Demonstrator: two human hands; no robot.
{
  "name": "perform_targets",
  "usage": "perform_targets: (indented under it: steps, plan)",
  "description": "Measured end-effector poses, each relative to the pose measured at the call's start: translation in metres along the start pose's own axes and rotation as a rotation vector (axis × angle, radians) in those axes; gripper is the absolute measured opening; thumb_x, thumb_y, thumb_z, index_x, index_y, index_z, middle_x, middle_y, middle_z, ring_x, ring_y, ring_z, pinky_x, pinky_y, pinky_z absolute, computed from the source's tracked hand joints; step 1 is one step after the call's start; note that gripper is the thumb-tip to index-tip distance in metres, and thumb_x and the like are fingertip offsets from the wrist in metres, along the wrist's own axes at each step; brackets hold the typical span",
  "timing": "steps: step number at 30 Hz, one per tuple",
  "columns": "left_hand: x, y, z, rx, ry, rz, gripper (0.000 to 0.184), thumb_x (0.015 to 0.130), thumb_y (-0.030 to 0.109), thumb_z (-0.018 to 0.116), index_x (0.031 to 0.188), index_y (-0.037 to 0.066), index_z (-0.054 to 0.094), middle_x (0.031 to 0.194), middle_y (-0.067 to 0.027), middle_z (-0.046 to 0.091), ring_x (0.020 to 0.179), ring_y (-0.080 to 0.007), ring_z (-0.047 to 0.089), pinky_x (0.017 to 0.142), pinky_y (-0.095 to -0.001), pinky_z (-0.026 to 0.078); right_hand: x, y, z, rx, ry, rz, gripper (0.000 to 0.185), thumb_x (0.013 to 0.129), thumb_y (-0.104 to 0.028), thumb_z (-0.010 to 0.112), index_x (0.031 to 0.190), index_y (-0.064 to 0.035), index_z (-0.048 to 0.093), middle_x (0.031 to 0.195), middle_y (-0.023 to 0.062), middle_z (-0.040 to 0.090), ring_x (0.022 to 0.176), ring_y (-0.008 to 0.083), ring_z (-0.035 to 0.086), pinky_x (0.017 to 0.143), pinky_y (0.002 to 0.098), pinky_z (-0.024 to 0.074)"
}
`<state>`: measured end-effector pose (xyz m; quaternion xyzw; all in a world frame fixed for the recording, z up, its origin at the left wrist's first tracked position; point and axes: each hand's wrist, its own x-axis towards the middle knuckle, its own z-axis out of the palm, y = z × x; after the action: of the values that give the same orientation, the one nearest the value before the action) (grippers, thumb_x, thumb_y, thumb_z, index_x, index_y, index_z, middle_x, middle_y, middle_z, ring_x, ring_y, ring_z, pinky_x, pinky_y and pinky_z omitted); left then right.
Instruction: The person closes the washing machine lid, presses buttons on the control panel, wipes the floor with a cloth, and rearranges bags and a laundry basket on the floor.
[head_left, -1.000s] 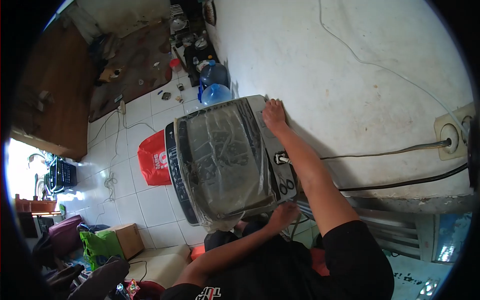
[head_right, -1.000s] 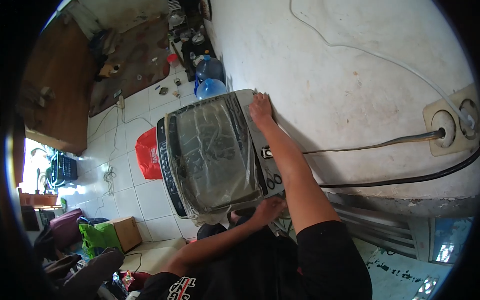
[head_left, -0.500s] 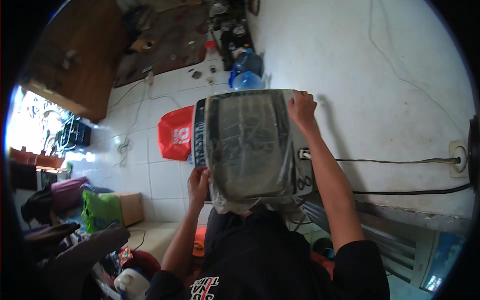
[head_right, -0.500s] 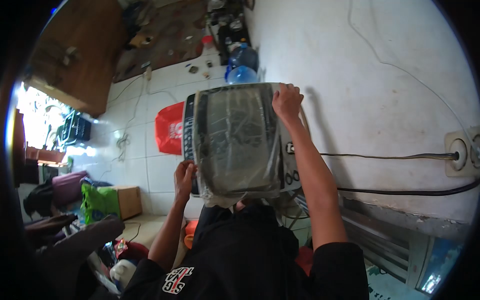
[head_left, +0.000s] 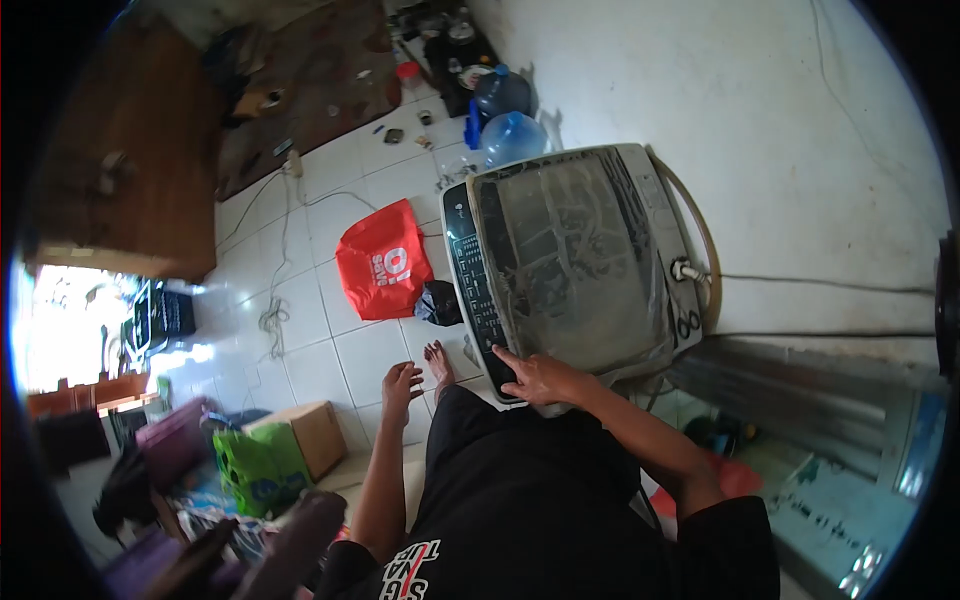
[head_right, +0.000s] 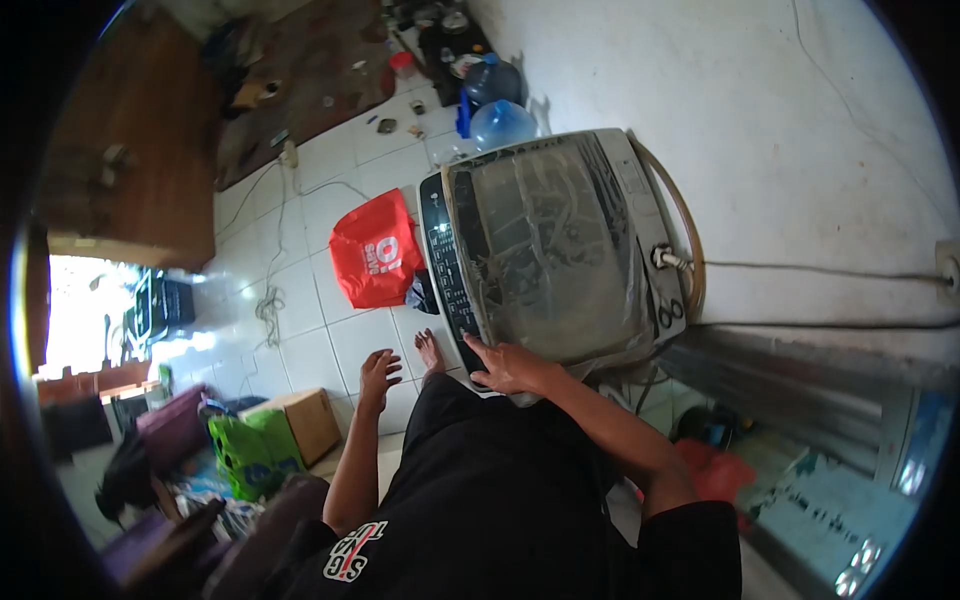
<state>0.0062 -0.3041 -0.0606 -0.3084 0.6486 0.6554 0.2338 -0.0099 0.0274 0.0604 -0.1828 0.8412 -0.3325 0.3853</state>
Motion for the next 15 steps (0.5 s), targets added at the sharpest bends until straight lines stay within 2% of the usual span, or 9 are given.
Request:
perform_targets:
  steps: [2,3,6,8,11,14,15]
  plan:
    - [0.027,-0.010,-0.050,0.163,-0.013,-0.098,0.037,0.096,0.034,0.057,0.122,0.008,0.056,0.106,-0.0089,0.066,0.090,-0.0190,0.063,0.071,-0.0363,0.053,0.019,-0.011,0.026,-0.125,0.109,0.127,0.085,0.093,-0.035,0.055,0.154,-0.0054,0.004,0.087,0.0276,0.066,0.086,0.0420,0.064,0.079,0.0488,0.0493]
    - [0.046,-0.023,-0.081,0.171,-0.022,-0.143,0.037,0.096,0.034,0.056,0.122,0.008,0.056,0.107,-0.0096,0.066,0.090,-0.0199,0.063,0.071,-0.0365,0.053,0.026,-0.016,0.036,-0.222,0.109,0.173,0.093,0.092,-0.036,0.056,0.151,0.0010,-0.005,0.085,0.0263,0.067,0.083,0.0414,0.065,0.076,0.0480,0.0516]
    - [0.061,-0.023,-0.156,0.325,0.045,-0.233,0.038,0.094,0.032,0.057,0.119,0.004,0.056,0.101,-0.0097,0.066,0.084,-0.0176,0.060,0.066,-0.0328,0.052,0.038,-0.041,0.046,-0.269,0.087,0.358,0.096,0.091,-0.037,0.058,0.150,0.0052,-0.004,0.084,0.0231,0.069,0.079,0.0395,0.067,0.072,0.0468,0.0534]
    - [0.073,-0.017,-0.197,0.421,0.057,-0.239,0.036,0.093,0.029,0.058,0.117,0.004,0.056,0.100,-0.0093,0.066,0.079,-0.0178,0.061,0.063,-0.0326,0.051,0.045,-0.047,0.055,-0.258,0.147,0.401,0.097,0.091,-0.037,0.059,0.150,0.0062,-0.004,0.084,0.0221,0.069,0.077,0.0391,0.067,0.070,0.0462,0.0538]
    - [0.102,0.009,-0.221,0.483,0.053,-0.144,0.032,0.092,0.029,0.059,0.112,0.004,0.059,0.093,-0.0079,0.068,0.072,-0.0166,0.062,0.060,-0.0317,0.051,0.046,-0.050,0.069,-0.267,0.256,0.473,0.100,0.088,-0.037,0.062,0.150,0.0065,-0.003,0.085,0.0214,0.070,0.077,0.0377,0.068,0.071,0.0454,0.0545]
    - [0.133,0.041,-0.210,0.715,-0.080,0.343,0.028,0.090,0.029,0.061,0.101,0.004,0.063,0.080,-0.0093,0.067,0.066,-0.0169,0.063,0.062,-0.0321,0.051,0.043,-0.046,0.081,-0.306,0.376,0.500,0.101,0.085,-0.036,0.065,0.151,0.0050,0.001,0.086,0.0213,0.070,0.079,0.0366,0.068,0.071,0.0453,0.0547]
    - [0.141,0.063,-0.192,0.773,-0.127,0.393,0.028,0.090,0.028,0.061,0.102,0.004,0.063,0.080,-0.0098,0.067,0.068,-0.0176,0.063,0.062,-0.0329,0.051,0.043,-0.047,0.087,-0.333,0.434,0.487,0.101,0.084,-0.036,0.065,0.151,0.0043,0.002,0.085,0.0210,0.069,0.079,0.0364,0.068,0.070,0.0455,0.0546]
